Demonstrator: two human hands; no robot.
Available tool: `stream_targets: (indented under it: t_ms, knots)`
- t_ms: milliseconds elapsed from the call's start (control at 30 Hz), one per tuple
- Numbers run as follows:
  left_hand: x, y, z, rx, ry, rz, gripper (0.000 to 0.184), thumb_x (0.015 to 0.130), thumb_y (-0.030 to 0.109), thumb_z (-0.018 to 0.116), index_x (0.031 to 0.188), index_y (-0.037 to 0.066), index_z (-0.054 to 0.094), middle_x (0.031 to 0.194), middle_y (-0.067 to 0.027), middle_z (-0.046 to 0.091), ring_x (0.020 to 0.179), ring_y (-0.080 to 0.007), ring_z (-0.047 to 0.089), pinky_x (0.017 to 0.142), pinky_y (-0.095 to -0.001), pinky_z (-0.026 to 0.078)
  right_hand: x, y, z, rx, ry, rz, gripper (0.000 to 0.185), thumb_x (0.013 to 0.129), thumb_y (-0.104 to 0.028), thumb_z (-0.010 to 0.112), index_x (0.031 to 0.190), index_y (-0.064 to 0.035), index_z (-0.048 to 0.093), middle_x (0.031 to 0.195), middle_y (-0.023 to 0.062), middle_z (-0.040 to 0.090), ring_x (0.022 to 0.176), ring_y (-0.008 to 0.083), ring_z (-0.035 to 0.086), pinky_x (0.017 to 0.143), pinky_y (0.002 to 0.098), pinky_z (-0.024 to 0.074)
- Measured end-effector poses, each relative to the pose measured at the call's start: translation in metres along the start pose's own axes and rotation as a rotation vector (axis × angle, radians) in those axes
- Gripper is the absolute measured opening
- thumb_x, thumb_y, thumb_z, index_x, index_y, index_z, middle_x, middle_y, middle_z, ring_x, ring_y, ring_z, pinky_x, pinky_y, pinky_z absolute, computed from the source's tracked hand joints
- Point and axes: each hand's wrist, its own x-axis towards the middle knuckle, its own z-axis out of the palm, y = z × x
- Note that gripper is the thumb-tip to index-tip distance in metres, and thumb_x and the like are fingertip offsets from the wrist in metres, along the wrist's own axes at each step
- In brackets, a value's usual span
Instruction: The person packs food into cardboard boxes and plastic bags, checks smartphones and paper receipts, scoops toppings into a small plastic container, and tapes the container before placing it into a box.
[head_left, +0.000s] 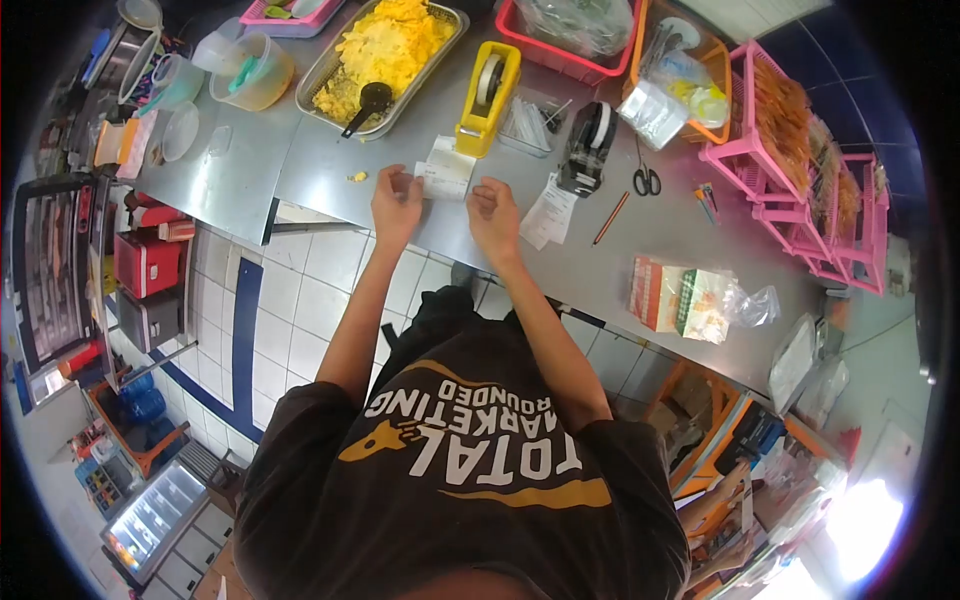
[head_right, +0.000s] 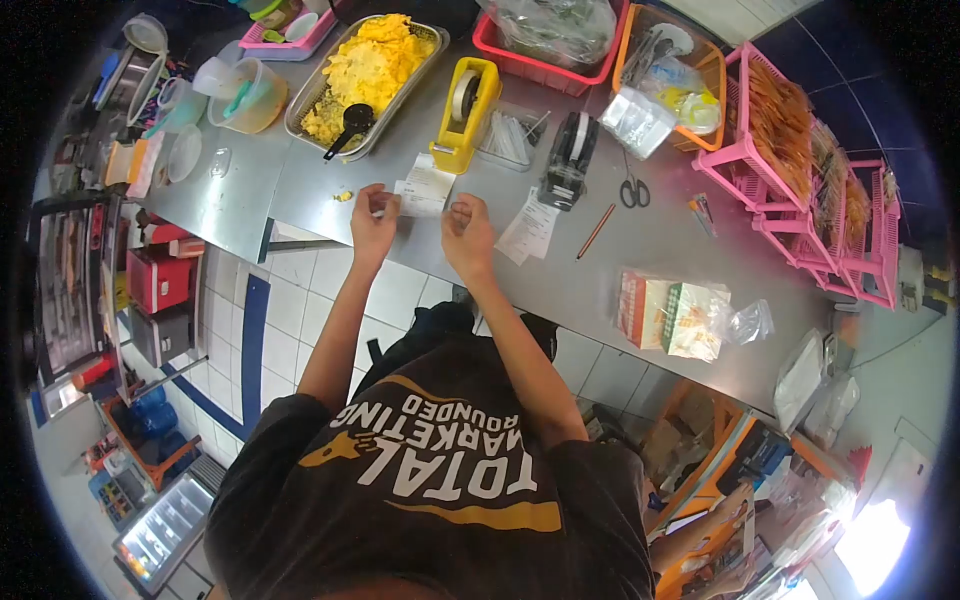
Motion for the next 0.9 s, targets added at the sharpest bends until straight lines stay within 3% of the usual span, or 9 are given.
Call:
stream_targets:
  t_ms: [67,133,233,333,433,533,600,833,900]
  knots:
    - [0.005,-0.011,-0.003,-0.300,-0.275,-0.177,0.028,0.092,0.010,0.072,0.117,0.001,0.063,0.090,-0.0071,0.071,0.080,-0.0108,0.063,0.061,-0.0263,0.047,0.007,0.001,0.016,0.027,0.054,0.078,0.035,0.092,-0.012,0.072,0.121,0.0014,0.058,0.098,0.0147,0.073,0.090,0.0196,0.072,0.077,0.0332,0.0583]
    - [0.003,-0.005,-0.010,-0.283,-0.346,-0.249,0.027,0.091,0.010,0.073,0.115,0.000,0.063,0.086,-0.0088,0.073,0.076,-0.0121,0.065,0.062,-0.0271,0.050,0.008,-0.014,0.017,-0.216,-0.055,0.307,0.034,0.093,-0.017,0.074,0.118,0.0016,0.060,0.092,0.0125,0.073,0.084,0.0181,0.072,0.076,0.0339,0.0588]
    - [0.002,0.001,-0.020,-0.237,-0.444,-0.348,0.027,0.089,0.010,0.074,0.112,-0.001,0.064,0.083,-0.0123,0.075,0.071,-0.0154,0.070,0.063,-0.0290,0.053,0.000,0.006,0.014,-0.155,-0.067,0.406,0.043,0.091,-0.026,0.075,0.120,0.0003,0.059,0.079,0.0112,0.073,0.075,0.0204,0.074,0.069,0.0331,0.0565]
    - [0.000,-0.001,-0.030,-0.137,-0.489,-0.355,0.029,0.087,0.012,0.075,0.110,-0.001,0.064,0.085,-0.0160,0.076,0.072,-0.0197,0.073,0.064,-0.0315,0.054,-0.005,0.000,0.010,-0.197,-0.136,0.462,0.037,0.092,-0.029,0.074,0.114,-0.0023,0.062,0.076,0.0096,0.073,0.067,0.0226,0.073,0.068,0.0345,0.0562]
    - [-0.004,-0.009,-0.035,-0.052,-0.533,-0.319,0.027,0.089,0.012,0.075,0.109,-0.002,0.063,0.084,-0.0166,0.076,0.070,-0.0180,0.072,0.061,-0.0304,0.053,-0.012,0.019,0.016,-0.278,-0.130,0.380,0.031,0.093,-0.032,0.073,0.107,-0.0049,0.066,0.076,0.0085,0.073,0.067,0.0229,0.073,0.067,0.0366,0.0558]
    - [-0.009,-0.024,-0.037,-0.024,-0.596,-0.298,0.022,0.092,0.012,0.073,0.105,-0.003,0.063,0.083,-0.0153,0.076,0.069,-0.0150,0.072,0.059,-0.0286,0.053,-0.011,-0.008,0.013,-0.282,-0.193,0.504,0.030,0.092,-0.033,0.074,0.102,-0.0053,0.068,0.079,0.0103,0.074,0.074,0.0247,0.074,0.068,0.0398,0.0557]
    - [-0.011,-0.023,-0.040,0.047,-0.594,-0.295,0.027,0.086,0.018,0.076,0.100,-0.003,0.067,0.082,-0.0201,0.075,0.070,-0.0266,0.074,0.064,-0.0366,0.056,-0.013,0.005,0.016,-0.319,-0.160,0.462,0.031,0.092,-0.034,0.074,0.101,-0.0053,0.068,0.079,0.0107,0.074,0.075,0.0259,0.074,0.069,0.0409,0.0557]
    - [-0.007,-0.026,-0.045,0.056,-0.696,-0.373,0.027,0.088,0.018,0.075,0.103,-0.004,0.068,0.078,-0.0170,0.074,0.067,-0.0232,0.073,0.063,-0.0350,0.055,-0.011,-0.002,0.023,-0.424,-0.096,0.407,0.029,0.091,-0.031,0.074,0.096,-0.0033,0.069,0.080,0.0134,0.073,0.073,0.0295,0.072,0.069,0.0417,0.0550]
    - [0.000,-0.025,-0.046,-0.167,-0.791,-0.442,0.027,0.092,0.019,0.074,0.107,-0.003,0.070,0.087,-0.0134,0.076,0.074,-0.0202,0.073,0.068,-0.0327,0.057,-0.014,0.003,0.020,-0.311,-0.123,0.350,0.028,0.090,-0.029,0.075,0.096,-0.0022,0.069,0.080,0.0142,0.073,0.073,0.0279,0.071,0.069,0.0404,0.0546]
